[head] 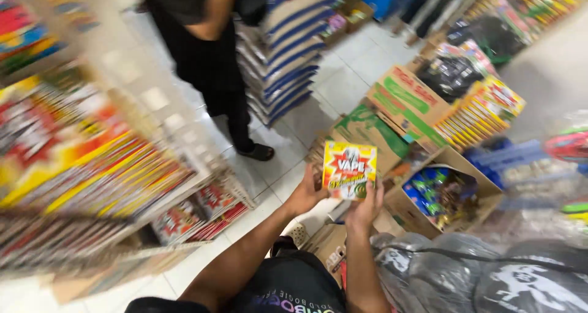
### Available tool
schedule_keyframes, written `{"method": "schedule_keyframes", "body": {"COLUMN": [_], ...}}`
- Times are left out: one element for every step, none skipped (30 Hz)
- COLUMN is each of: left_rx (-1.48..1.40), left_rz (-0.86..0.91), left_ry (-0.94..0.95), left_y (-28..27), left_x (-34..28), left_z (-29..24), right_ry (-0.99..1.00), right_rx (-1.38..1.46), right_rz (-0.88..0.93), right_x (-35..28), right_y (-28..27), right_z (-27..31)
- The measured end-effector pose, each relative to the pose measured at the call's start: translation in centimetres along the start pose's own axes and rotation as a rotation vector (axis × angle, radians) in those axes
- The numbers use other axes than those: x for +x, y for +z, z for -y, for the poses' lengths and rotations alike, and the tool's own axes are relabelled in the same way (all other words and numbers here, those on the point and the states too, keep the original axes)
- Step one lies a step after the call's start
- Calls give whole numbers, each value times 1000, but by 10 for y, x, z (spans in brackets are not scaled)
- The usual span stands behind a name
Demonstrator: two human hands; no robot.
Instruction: The person stocks boxes of mosquito repellent coils on metal shelves and organizes various packaged items in a store by hand.
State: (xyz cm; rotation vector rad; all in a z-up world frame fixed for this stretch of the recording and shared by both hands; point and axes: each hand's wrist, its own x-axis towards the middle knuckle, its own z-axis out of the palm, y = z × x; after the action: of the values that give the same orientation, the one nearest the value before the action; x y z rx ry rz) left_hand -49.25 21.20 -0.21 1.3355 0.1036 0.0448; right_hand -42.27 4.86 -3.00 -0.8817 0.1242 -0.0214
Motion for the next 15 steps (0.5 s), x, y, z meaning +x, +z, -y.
{"method": "schedule_keyframes", "body": {"left_rx": [4, 6, -4, -15, -26, -56, -85, -122, -97, -72, -47, -50, -52, -50, -117], "left_rz": [-29, -64, -104, -136, -167, -201, -234, -266, -321, -374, -427, -461, -494, -531, -545], "left_ry": [-2, -14, -21, -31, -41, -15, 12, 27, 19, 5, -10, -1, 8, 21, 59], "left_y": [-10, -20, -30, -40, -50, -60, -68, -70, -73, -78, -78, -78, -75, -75, -75], "left_x": [-26, -57, -84, -109, -134, -158, -182, -211, -235, -259, -285, -306, -328, -346, -359], "left_z": [3, 8, 14, 20, 27, 32, 36, 40, 41, 38, 33, 27, 18, 8, -4], "right_ry": [37, 83, 128, 148, 168, 182, 208, 240, 272, 314, 356, 384, 401, 419, 436], "right_rx": [-24, -51, -78, -106, -133, -155, -159, -172, -184, -163, -141, -114, -120, -121, -122], "right_rz": [54, 103, 152, 198, 244, 290, 348, 397, 445, 469, 491, 525, 560, 600, 640], "right_x": [-17, -40, -62, -83, -105, -124, -142, -164, -184, -205, -225, -237, -253, -269, -283], "right_y": [3, 4, 6, 8, 10, 14, 19, 18, 18, 19, 22, 28, 32, 37, 43], "right_z": [-4, -8, -14, -19, -25, -31, -37, -39, -42, -44, -46, -48, -44, -40, -34]}}
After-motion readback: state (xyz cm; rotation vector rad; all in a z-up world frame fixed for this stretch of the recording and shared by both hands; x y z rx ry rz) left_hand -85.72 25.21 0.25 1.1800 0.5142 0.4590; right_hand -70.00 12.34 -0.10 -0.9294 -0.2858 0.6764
